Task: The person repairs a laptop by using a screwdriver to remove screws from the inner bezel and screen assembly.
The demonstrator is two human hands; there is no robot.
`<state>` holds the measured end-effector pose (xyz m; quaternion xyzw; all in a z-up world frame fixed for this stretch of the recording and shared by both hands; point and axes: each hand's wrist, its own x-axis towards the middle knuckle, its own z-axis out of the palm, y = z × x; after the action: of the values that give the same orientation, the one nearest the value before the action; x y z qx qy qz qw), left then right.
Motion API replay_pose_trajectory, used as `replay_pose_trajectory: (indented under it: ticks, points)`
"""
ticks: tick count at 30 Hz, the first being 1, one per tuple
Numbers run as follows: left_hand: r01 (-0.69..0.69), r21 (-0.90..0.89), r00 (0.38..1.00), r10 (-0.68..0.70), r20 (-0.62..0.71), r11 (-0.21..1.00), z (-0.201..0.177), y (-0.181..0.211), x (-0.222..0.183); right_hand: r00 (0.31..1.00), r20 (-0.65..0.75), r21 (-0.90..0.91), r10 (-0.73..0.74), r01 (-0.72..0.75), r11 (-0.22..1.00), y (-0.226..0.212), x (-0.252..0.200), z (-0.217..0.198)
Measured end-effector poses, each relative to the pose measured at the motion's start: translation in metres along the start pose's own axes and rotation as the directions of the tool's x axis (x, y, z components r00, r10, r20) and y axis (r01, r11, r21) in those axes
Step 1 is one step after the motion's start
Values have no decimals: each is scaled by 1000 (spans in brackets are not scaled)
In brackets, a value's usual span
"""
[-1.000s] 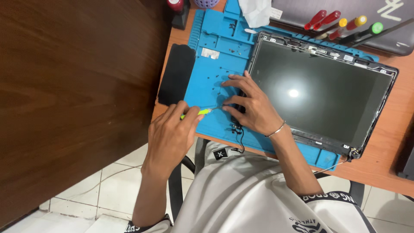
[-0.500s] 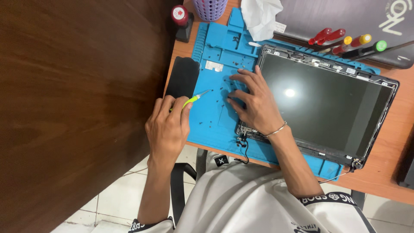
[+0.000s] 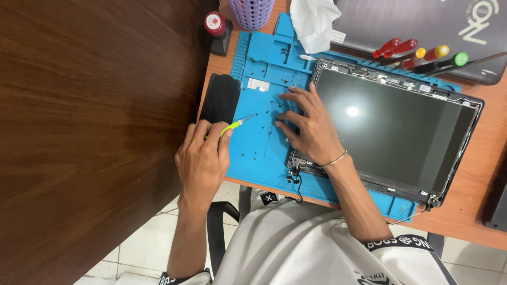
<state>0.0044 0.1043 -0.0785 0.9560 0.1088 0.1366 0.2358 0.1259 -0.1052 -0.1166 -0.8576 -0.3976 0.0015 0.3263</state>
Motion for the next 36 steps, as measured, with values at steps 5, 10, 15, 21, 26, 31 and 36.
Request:
replay_pose_trajectory:
  ticks: [5,10,15,21,26,31,36]
  points:
    - [-9,3,999,9,-31,1000,-3,4,-1,1000,-4,12,-3,3,1000,0,-1,-1]
    - [6,9,1000,-6,-28,1000,-3,6,-3,1000,-10,23,-5,6,1000,1,-3,-3]
    - [2,-4,1000,-2,-29,1000,0,8,-3,1000,-16,31,-7,8,1000,2,-5,-3]
    - [-21,-3,999,21,-39,1000,-4,14,-3,1000,-21,31,10,-9,999,-1,-5,-5]
    - [-22,-94,999,19,-28,995,-13,25,-6,999,-15,149,28,-26,989,-7,-8,-12]
    - [-63,-104,998,60,-30,993,-18,36,-7,999,-26,186,25,-20,982,-9,-18,-16]
    - [-109,-86,994,106,-35,990,-17,47,-9,997,-62,194,45,-32,980,-6,-30,-15]
